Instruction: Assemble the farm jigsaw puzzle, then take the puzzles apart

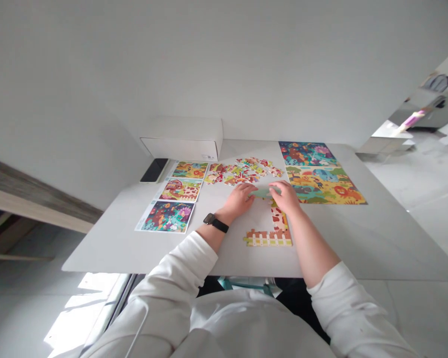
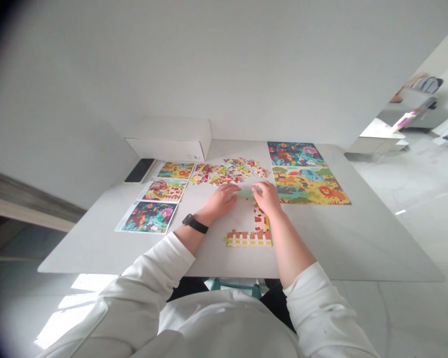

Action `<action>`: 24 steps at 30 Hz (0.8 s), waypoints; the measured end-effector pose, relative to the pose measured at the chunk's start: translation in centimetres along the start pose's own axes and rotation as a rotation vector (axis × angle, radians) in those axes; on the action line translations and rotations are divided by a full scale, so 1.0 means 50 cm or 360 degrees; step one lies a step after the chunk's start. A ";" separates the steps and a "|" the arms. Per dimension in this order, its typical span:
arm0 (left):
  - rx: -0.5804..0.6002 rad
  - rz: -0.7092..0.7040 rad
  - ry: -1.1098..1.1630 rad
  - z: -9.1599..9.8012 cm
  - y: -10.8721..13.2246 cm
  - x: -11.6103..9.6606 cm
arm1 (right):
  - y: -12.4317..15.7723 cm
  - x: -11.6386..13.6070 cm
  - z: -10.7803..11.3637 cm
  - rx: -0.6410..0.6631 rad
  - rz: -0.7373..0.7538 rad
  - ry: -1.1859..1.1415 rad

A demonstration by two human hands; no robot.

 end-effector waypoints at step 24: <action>-0.0127 0.0308 -0.0321 0.050 -0.052 0.071 | 0.006 -0.013 0.008 -0.0217 -0.0401 -0.0335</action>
Point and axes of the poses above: each hand's wrist, its own y-axis away from the middle knuckle, its own z-axis out of the back of the hand, x = y × z, the point moved 4 cm from there along -y, towards the middle knuckle, and after that the axes turned 12 degrees about y, right-handed, at the moved point
